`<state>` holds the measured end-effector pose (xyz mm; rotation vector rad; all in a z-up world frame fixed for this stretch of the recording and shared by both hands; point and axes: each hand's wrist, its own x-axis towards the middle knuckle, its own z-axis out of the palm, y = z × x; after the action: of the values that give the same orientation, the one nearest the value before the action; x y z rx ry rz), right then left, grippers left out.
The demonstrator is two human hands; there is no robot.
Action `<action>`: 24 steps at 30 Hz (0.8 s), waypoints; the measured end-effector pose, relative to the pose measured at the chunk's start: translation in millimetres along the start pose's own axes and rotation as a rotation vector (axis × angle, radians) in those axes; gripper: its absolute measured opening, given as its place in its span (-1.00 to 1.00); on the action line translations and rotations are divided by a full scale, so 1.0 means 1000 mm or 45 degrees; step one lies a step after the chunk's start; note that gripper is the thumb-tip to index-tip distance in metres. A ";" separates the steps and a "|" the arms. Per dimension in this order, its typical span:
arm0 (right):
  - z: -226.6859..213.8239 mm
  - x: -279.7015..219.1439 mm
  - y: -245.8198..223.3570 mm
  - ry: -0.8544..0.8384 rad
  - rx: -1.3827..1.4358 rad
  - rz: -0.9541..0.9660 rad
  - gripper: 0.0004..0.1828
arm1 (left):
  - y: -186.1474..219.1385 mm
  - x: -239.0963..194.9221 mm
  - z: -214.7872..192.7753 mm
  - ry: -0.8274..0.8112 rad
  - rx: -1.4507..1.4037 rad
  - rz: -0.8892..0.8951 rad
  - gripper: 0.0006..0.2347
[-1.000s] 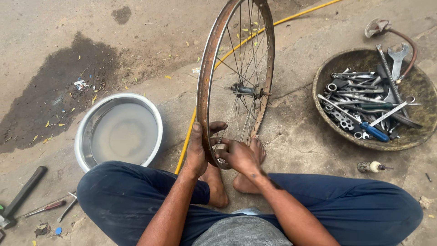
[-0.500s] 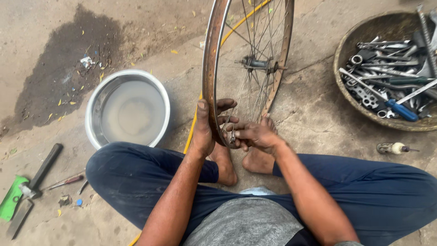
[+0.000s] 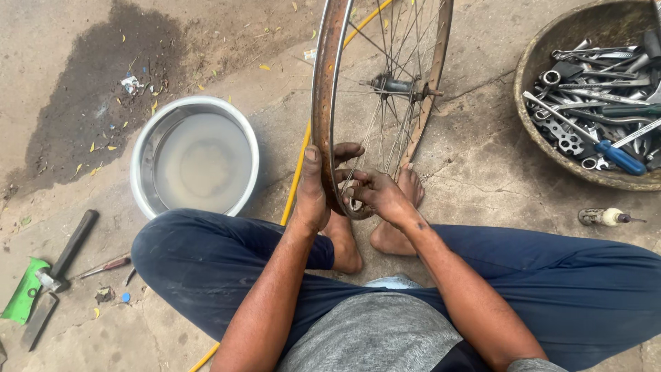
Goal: The person sits on the ground and uses a small metal tool to scrape the inner surface of a bicycle wheel rim. They rotate the wheel to access different sections and continue scraping along the rim's circumference.
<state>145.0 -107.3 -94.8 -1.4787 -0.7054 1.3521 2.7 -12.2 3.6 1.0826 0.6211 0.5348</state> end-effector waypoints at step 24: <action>0.004 0.003 0.006 -0.401 0.560 0.130 -0.57 | 0.001 0.000 -0.003 0.020 0.046 -0.027 -0.01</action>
<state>141.0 -105.2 -101.0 -0.9741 -0.4860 1.7137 0.6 -9.5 2.8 1.1055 0.6578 0.5159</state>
